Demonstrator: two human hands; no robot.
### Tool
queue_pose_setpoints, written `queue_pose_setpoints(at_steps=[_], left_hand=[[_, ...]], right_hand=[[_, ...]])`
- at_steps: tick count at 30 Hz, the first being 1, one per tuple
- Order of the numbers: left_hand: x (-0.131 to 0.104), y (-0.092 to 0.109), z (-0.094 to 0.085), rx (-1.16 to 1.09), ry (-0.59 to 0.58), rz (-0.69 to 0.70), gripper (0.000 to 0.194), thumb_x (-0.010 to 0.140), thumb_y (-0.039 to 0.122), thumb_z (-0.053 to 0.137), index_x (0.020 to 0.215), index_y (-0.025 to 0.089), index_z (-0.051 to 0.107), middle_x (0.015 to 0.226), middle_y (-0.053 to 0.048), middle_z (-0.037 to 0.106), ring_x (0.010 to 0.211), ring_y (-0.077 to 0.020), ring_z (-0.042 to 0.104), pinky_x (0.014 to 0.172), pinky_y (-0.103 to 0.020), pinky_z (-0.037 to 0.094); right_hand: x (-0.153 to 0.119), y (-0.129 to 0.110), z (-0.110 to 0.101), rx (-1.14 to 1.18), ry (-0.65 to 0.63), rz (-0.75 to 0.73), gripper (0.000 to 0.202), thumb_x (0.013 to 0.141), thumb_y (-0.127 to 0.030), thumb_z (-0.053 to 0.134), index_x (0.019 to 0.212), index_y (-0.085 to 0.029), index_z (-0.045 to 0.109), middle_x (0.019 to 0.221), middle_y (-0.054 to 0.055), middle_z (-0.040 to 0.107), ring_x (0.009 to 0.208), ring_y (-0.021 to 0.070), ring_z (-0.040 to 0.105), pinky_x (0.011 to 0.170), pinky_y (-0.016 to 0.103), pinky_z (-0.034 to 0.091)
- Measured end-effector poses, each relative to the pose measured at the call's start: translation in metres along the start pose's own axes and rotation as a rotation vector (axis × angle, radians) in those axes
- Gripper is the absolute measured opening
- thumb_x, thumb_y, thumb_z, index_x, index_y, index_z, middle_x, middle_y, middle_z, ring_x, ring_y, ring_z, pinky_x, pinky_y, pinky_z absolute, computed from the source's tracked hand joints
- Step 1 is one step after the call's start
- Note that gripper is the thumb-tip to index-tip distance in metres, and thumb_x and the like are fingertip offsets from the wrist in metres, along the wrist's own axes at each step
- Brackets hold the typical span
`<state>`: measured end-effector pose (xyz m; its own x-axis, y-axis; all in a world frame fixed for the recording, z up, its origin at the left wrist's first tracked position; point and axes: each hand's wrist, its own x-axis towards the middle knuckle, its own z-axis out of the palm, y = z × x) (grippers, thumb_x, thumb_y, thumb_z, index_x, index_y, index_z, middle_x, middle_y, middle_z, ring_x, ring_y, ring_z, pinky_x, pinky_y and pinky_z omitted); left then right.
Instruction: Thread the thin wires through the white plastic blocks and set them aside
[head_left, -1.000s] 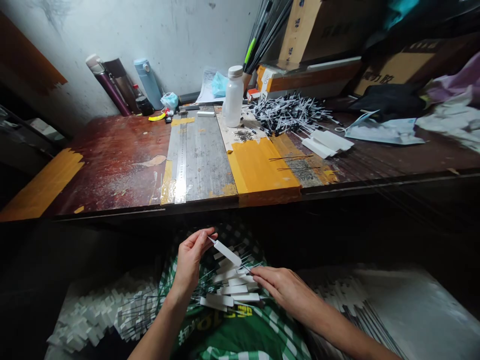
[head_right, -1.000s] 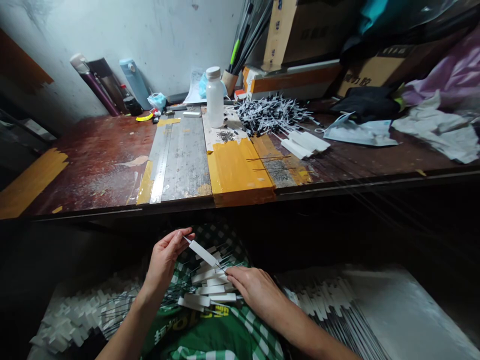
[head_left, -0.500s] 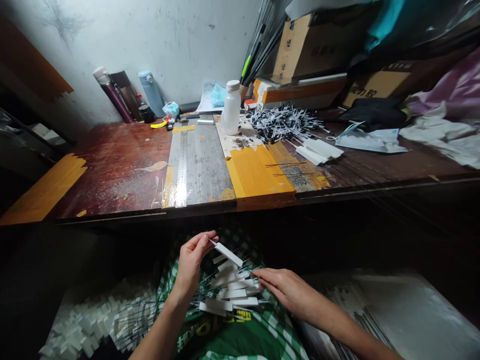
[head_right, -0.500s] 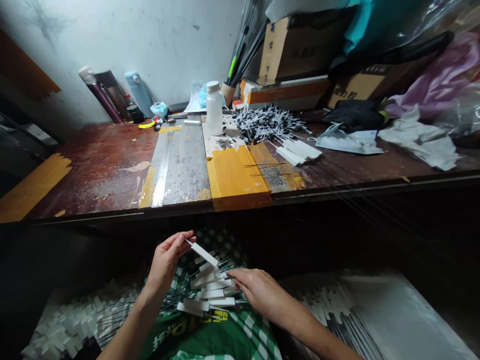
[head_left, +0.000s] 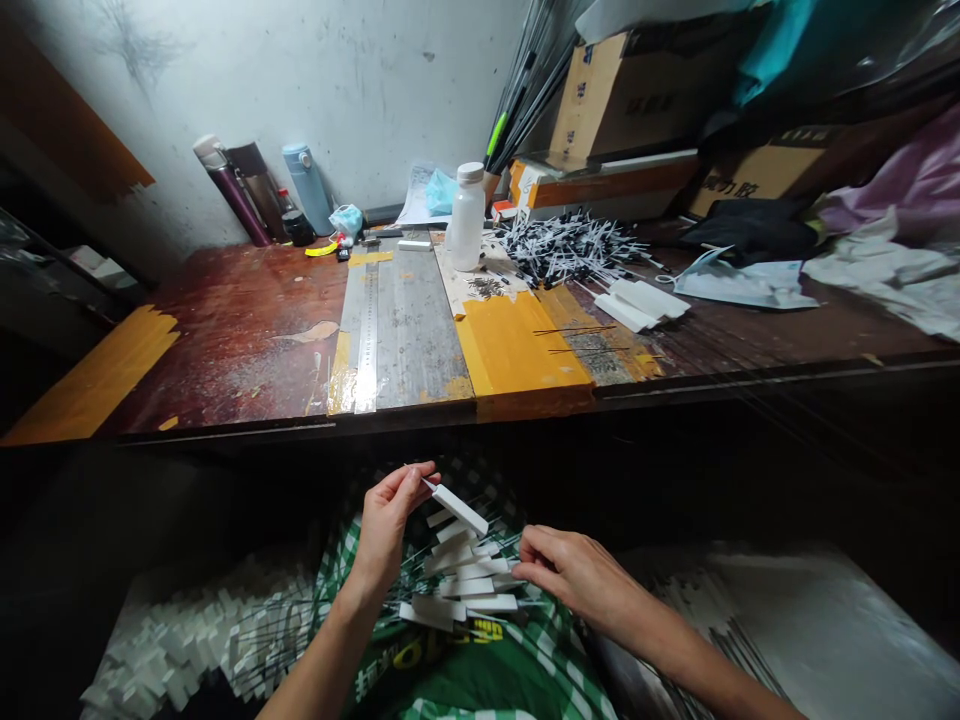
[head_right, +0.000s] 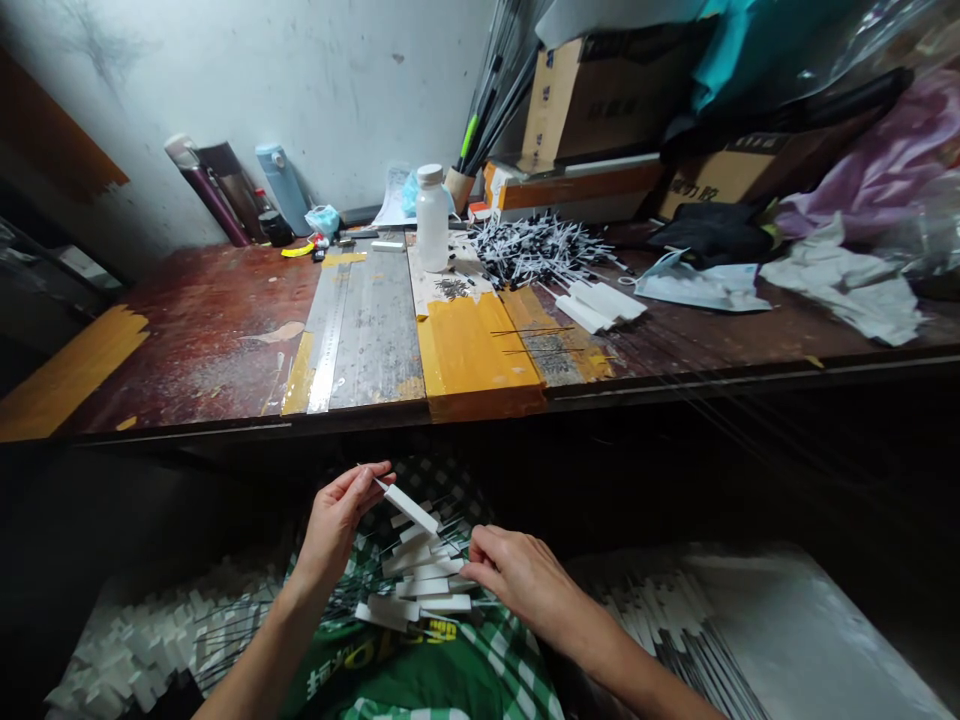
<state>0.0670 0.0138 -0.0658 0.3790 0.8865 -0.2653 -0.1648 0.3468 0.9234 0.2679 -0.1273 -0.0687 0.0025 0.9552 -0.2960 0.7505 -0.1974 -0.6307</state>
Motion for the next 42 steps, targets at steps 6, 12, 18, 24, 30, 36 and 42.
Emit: queue_pose_setpoints(at_steps=[6, 12, 18, 24, 30, 36, 42], left_hand=[[0.001, -0.001, 0.000, -0.002, -0.001, -0.002, 0.035, 0.080, 0.042, 0.069, 0.097, 0.012, 0.074, 0.100, -0.013, 0.074, 0.095, -0.0247, 0.068, 0.092, -0.038, 0.051], [0.003, -0.003, 0.000, -0.003, -0.002, 0.002, 0.035, 0.079, 0.042, 0.069, 0.096, 0.012, 0.074, 0.100, -0.013, 0.074, 0.095, -0.0252, 0.068, 0.092, -0.039, 0.051], [0.000, -0.002, 0.001, -0.014, -0.010, -0.019, 0.036, 0.079, 0.043, 0.069, 0.096, 0.011, 0.073, 0.100, -0.013, 0.073, 0.095, -0.0246, 0.068, 0.091, -0.038, 0.051], [-0.007, -0.007, 0.016, 0.024, 0.013, -0.060, 0.050, 0.070, 0.037, 0.079, 0.111, 0.016, 0.060, 0.103, -0.011, 0.070, 0.084, -0.0188, 0.067, 0.073, -0.029, 0.055], [-0.003, -0.011, 0.023, 0.024, 0.024, -0.069, 0.053, 0.070, 0.040, 0.077, 0.109, 0.016, 0.050, 0.093, -0.008, 0.069, 0.068, -0.0140, 0.063, 0.058, -0.024, 0.053], [-0.002, -0.010, 0.020, 0.027, 0.025, -0.068, 0.050, 0.071, 0.037, 0.077, 0.110, 0.017, 0.050, 0.096, -0.007, 0.068, 0.067, -0.0126, 0.062, 0.057, -0.023, 0.052], [-0.003, -0.011, 0.019, 0.000, 0.028, -0.071, 0.050, 0.071, 0.036, 0.078, 0.111, 0.017, 0.056, 0.099, -0.008, 0.069, 0.070, -0.0146, 0.065, 0.060, -0.026, 0.053]], right_hand=[[0.004, 0.007, 0.004, 0.033, 0.001, 0.023, 0.020, 0.088, -0.033, 0.062, 0.074, -0.021, 0.054, 0.073, -0.004, 0.060, 0.065, 0.0129, 0.054, 0.057, 0.023, 0.030], [0.006, 0.008, 0.005, 0.030, 0.001, 0.038, 0.022, 0.087, -0.034, 0.064, 0.073, -0.021, 0.052, 0.072, -0.004, 0.059, 0.064, 0.0130, 0.053, 0.057, 0.023, 0.029], [0.005, 0.007, 0.005, -0.005, -0.010, 0.058, 0.023, 0.088, -0.030, 0.064, 0.072, -0.020, 0.052, 0.071, -0.003, 0.060, 0.064, 0.0135, 0.055, 0.056, 0.023, 0.030], [0.001, -0.011, 0.014, -0.134, 0.016, 0.076, 0.017, 0.089, -0.026, 0.064, 0.076, -0.020, 0.053, 0.074, -0.001, 0.063, 0.065, 0.0150, 0.058, 0.057, 0.024, 0.032], [-0.003, -0.022, 0.021, -0.119, 0.059, 0.006, 0.014, 0.092, -0.026, 0.059, 0.080, -0.021, 0.055, 0.076, -0.002, 0.063, 0.066, 0.0158, 0.061, 0.058, 0.024, 0.036], [-0.004, -0.023, 0.014, 0.027, 0.048, -0.115, 0.023, 0.100, -0.027, 0.038, 0.090, -0.024, 0.059, 0.085, 0.000, 0.066, 0.077, 0.0166, 0.064, 0.067, 0.025, 0.041], [-0.003, -0.021, 0.015, 0.037, -0.006, -0.043, 0.028, 0.099, -0.028, 0.035, 0.085, -0.023, 0.058, 0.074, -0.002, 0.068, 0.067, 0.0166, 0.065, 0.061, 0.025, 0.039]])
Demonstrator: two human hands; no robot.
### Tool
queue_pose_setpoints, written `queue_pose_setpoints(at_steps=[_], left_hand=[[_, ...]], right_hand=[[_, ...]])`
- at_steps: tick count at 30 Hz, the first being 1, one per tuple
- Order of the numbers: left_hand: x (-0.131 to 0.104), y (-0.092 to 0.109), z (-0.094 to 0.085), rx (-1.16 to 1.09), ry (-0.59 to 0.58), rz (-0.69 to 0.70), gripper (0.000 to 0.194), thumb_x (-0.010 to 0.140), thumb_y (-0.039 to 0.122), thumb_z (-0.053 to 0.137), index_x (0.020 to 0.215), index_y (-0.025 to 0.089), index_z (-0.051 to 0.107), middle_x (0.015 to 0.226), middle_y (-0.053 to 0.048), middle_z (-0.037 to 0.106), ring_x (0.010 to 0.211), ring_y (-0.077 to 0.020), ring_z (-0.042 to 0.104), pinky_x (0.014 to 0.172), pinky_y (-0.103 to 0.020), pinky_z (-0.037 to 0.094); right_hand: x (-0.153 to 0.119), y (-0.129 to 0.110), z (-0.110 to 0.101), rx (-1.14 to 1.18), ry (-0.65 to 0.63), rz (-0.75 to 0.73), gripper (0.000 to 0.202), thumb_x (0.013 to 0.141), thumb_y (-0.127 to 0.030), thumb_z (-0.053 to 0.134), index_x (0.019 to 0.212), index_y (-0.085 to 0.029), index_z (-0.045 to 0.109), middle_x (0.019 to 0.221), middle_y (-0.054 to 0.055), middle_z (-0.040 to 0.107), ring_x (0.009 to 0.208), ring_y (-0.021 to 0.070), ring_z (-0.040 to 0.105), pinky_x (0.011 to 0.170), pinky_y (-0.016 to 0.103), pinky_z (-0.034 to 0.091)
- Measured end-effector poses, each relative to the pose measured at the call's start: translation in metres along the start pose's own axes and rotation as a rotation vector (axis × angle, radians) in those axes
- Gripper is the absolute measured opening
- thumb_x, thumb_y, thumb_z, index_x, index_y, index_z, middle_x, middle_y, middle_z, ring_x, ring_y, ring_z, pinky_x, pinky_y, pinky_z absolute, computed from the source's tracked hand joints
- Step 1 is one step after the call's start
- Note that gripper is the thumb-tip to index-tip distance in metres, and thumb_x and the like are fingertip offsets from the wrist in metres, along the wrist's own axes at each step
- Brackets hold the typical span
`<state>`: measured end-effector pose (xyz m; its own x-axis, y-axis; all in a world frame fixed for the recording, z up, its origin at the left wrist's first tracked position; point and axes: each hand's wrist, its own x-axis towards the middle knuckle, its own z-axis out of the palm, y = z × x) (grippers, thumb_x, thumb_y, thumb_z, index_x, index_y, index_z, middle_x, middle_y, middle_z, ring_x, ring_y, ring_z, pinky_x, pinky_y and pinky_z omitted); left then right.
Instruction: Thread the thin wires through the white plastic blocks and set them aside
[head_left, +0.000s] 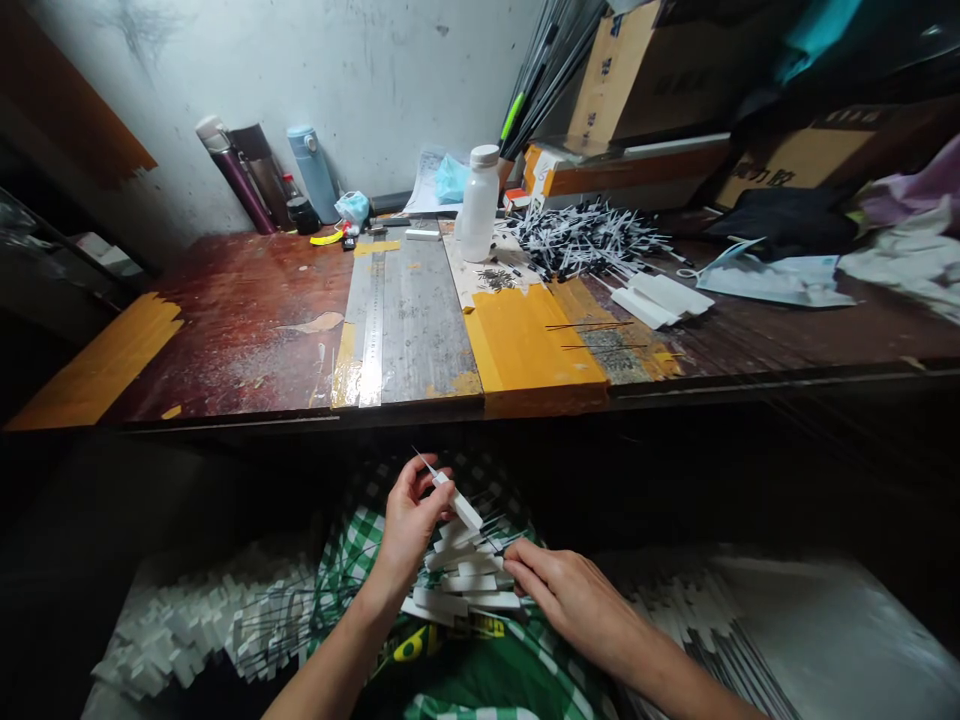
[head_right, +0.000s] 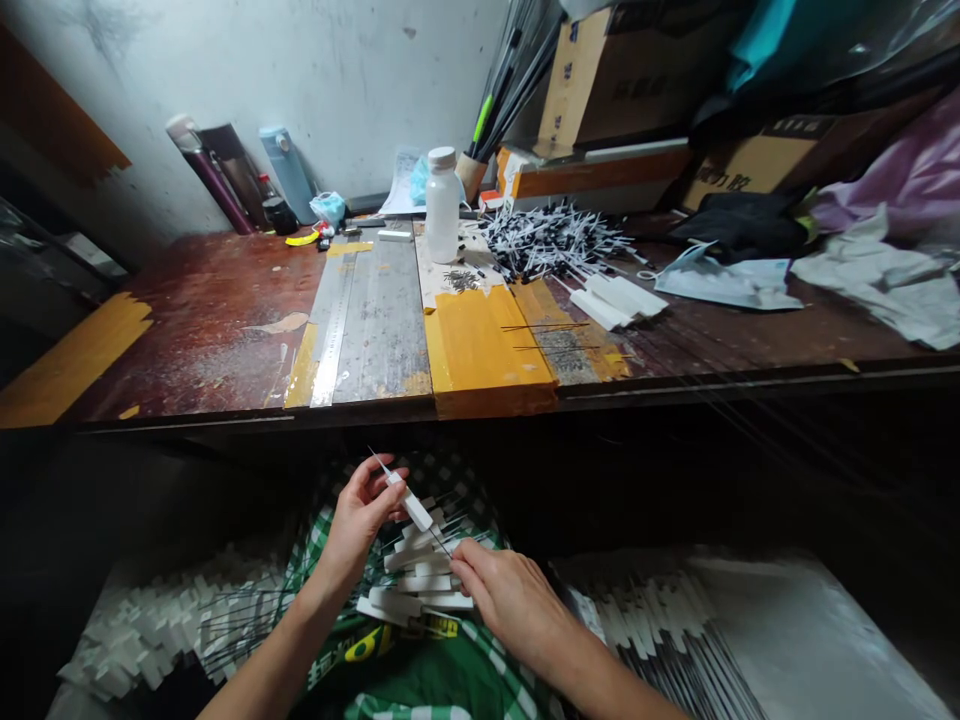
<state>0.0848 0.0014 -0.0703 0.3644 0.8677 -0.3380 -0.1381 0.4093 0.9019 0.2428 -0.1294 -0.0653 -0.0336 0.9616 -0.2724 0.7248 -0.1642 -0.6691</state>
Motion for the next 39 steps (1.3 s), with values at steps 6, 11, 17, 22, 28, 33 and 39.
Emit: queue_pose_setpoints(at_steps=[6, 11, 17, 22, 28, 33, 39], left_hand=[[0.006, 0.008, -0.011, -0.048, 0.088, 0.056, 0.040, 0.076, 0.047, 0.071, 0.094, 0.012, 0.071, 0.097, -0.010, 0.071, 0.088, -0.0244, 0.070, 0.082, -0.034, 0.053], [0.007, 0.014, -0.015, -0.060, 0.088, 0.096, 0.037, 0.078, 0.046, 0.070, 0.094, 0.014, 0.073, 0.102, -0.011, 0.072, 0.091, -0.0256, 0.070, 0.087, -0.038, 0.052], [0.006, 0.013, -0.016, -0.043, 0.078, 0.104, 0.034, 0.080, 0.045, 0.068, 0.095, 0.014, 0.073, 0.103, -0.011, 0.072, 0.092, -0.0250, 0.070, 0.087, -0.037, 0.052], [0.005, 0.009, -0.017, -0.021, 0.060, 0.090, 0.036, 0.081, 0.046, 0.066, 0.096, 0.014, 0.073, 0.103, -0.011, 0.072, 0.094, -0.0249, 0.069, 0.088, -0.037, 0.052], [0.007, 0.016, -0.020, -0.126, 0.087, 0.062, 0.054, 0.085, 0.061, 0.053, 0.103, 0.013, 0.069, 0.111, -0.015, 0.070, 0.096, -0.0280, 0.069, 0.094, -0.044, 0.049], [0.029, -0.001, -0.038, 0.310, -0.009, 0.028, 0.056, 0.068, 0.061, 0.070, 0.100, 0.015, 0.072, 0.114, -0.014, 0.070, 0.109, -0.0346, 0.063, 0.103, -0.049, 0.042], [0.064, -0.058, -0.056, 0.900, -0.321, -0.032, 0.042, 0.060, 0.060, 0.067, 0.088, 0.030, 0.076, 0.105, -0.004, 0.074, 0.111, -0.0359, 0.062, 0.098, -0.045, 0.045]], right_hand=[[0.001, 0.002, -0.004, 0.030, -0.026, -0.012, 0.028, 0.097, -0.027, 0.035, 0.100, -0.027, 0.063, 0.083, -0.001, 0.071, 0.075, 0.0177, 0.067, 0.064, 0.025, 0.042], [0.000, 0.004, -0.002, 0.029, 0.016, 0.032, 0.023, 0.095, -0.032, 0.042, 0.087, -0.026, 0.063, 0.081, -0.002, 0.070, 0.074, 0.0174, 0.065, 0.063, 0.024, 0.040], [0.003, 0.005, -0.001, 0.010, 0.016, 0.101, 0.014, 0.091, -0.030, 0.053, 0.079, -0.024, 0.057, 0.073, -0.003, 0.066, 0.067, 0.0150, 0.061, 0.058, 0.022, 0.036], [0.005, 0.010, 0.001, -0.001, 0.036, 0.038, 0.015, 0.093, -0.030, 0.052, 0.083, -0.023, 0.061, 0.078, -0.002, 0.066, 0.070, 0.0150, 0.062, 0.061, 0.022, 0.041], [-0.006, 0.024, -0.011, -0.144, 0.226, -0.068, 0.031, 0.099, -0.029, 0.038, 0.107, -0.023, 0.067, 0.092, 0.005, 0.070, 0.081, 0.0188, 0.067, 0.072, 0.027, 0.051], [-0.019, 0.023, -0.095, -0.428, 0.595, 0.019, 0.031, 0.100, -0.030, 0.039, 0.112, -0.022, 0.066, 0.102, 0.007, 0.070, 0.091, 0.0199, 0.067, 0.082, 0.029, 0.050], [-0.003, 0.026, -0.205, -0.703, 0.690, 0.476, 0.024, 0.099, -0.027, 0.046, 0.104, -0.022, 0.069, 0.100, 0.008, 0.072, 0.091, 0.0226, 0.068, 0.075, 0.028, 0.049]])
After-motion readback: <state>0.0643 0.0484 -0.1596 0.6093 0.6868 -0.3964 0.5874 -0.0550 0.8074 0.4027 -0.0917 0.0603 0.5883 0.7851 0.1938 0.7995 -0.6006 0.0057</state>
